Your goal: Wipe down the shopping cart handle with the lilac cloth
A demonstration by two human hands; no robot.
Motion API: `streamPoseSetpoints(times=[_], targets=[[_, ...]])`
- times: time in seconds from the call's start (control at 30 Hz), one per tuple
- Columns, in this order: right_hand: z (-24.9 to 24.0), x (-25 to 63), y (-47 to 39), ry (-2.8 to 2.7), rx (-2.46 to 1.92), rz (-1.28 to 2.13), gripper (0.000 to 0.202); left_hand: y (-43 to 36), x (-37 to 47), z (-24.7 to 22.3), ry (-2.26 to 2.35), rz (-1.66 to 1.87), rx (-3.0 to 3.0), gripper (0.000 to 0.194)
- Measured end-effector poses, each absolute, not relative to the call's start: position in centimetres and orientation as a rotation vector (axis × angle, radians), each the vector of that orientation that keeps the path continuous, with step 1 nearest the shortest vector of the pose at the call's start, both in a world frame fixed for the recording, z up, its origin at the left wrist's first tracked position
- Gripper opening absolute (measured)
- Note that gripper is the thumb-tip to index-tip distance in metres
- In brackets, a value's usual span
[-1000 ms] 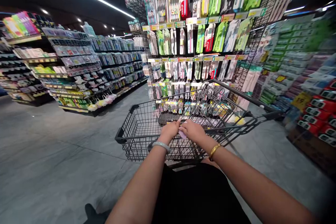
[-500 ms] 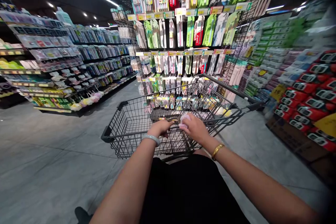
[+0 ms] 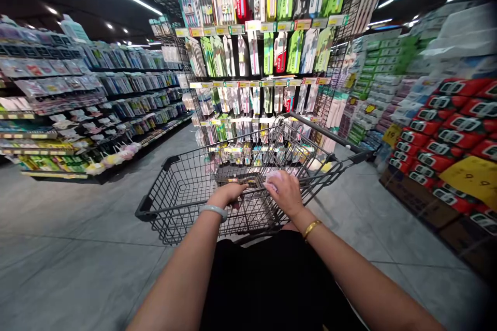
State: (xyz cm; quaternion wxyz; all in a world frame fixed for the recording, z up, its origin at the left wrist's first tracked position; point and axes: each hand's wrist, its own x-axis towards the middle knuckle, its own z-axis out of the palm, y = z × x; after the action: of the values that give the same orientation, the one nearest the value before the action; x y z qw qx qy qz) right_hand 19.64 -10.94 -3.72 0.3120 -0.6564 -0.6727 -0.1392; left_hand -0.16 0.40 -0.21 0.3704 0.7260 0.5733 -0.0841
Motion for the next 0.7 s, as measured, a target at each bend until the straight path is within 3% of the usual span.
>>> streamPoseSetpoints(times=[0.1,0.27,0.43,0.57,0.7], targets=[[-4.1,22.9,-12.3,-1.928,-1.603,-0.366,0.028,0.6,-1.1,-0.1,1.458,-0.204,1.898,0.073],[-6.2,28.3,-14.5,-1.46,-1.73,-0.501,0.025,1.0,-1.3,-0.3,1.459,-0.19,1.921,0.074],[-8.1,23.9,-14.2,-1.33,-1.757,-0.476,0.029,1.1,-1.0,-0.6,1.463,-0.213,1.884,0.073],[-10.2,19.2,-13.7,-1.594,-1.705,-0.291,0.038,1.0,-1.2,-0.5,1.467,-0.199,1.903,0.074],[-11.0,20.1,-14.5,-1.585,-1.569,-0.202,0.033,0.9,-1.6,-0.4,1.475,-0.196,1.929,0.073]])
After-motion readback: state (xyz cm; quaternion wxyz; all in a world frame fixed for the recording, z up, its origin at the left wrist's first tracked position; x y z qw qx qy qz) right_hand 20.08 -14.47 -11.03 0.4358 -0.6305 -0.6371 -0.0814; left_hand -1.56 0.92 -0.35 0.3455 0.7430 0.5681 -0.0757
